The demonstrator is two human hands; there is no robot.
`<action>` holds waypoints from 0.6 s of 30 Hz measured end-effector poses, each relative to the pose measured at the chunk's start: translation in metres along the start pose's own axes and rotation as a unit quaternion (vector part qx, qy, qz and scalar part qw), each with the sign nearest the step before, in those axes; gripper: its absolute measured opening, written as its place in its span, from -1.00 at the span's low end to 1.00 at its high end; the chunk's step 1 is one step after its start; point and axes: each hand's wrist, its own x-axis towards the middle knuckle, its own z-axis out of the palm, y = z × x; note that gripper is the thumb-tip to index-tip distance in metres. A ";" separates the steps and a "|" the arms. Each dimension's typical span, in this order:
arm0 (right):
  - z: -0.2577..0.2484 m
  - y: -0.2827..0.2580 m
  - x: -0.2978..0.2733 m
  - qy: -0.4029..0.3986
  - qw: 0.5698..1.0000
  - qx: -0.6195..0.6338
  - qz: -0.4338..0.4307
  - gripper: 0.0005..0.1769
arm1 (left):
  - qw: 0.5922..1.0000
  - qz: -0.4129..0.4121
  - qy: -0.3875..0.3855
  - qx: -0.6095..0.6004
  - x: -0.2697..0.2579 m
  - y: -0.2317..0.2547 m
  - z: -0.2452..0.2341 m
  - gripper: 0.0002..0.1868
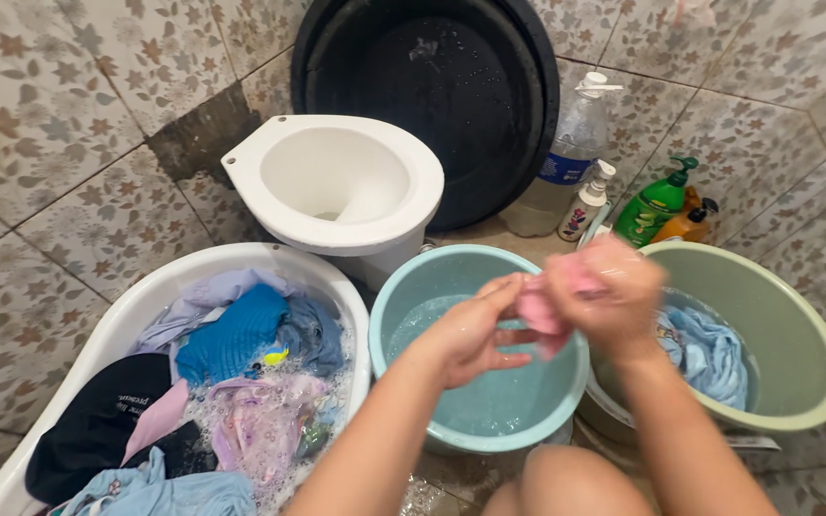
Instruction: The person washes clothes by hand in a plastic tub, scrubbing, wringing out, and moving the garments between tubs.
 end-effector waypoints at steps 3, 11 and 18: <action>-0.041 0.059 -0.020 0.044 0.963 -0.247 0.100 -0.71 | 0.947 0.136 0.077 0.280 -0.036 0.013 -0.021 -0.58; -0.028 0.088 -0.054 -0.183 0.888 -0.157 0.391 -0.46 | 0.737 0.433 0.306 0.420 -0.083 -0.038 -0.085 -0.82; 0.055 0.088 -0.092 -0.297 0.928 -0.132 0.184 -0.22 | 0.691 0.456 0.378 0.414 -0.063 -0.078 -0.067 -0.55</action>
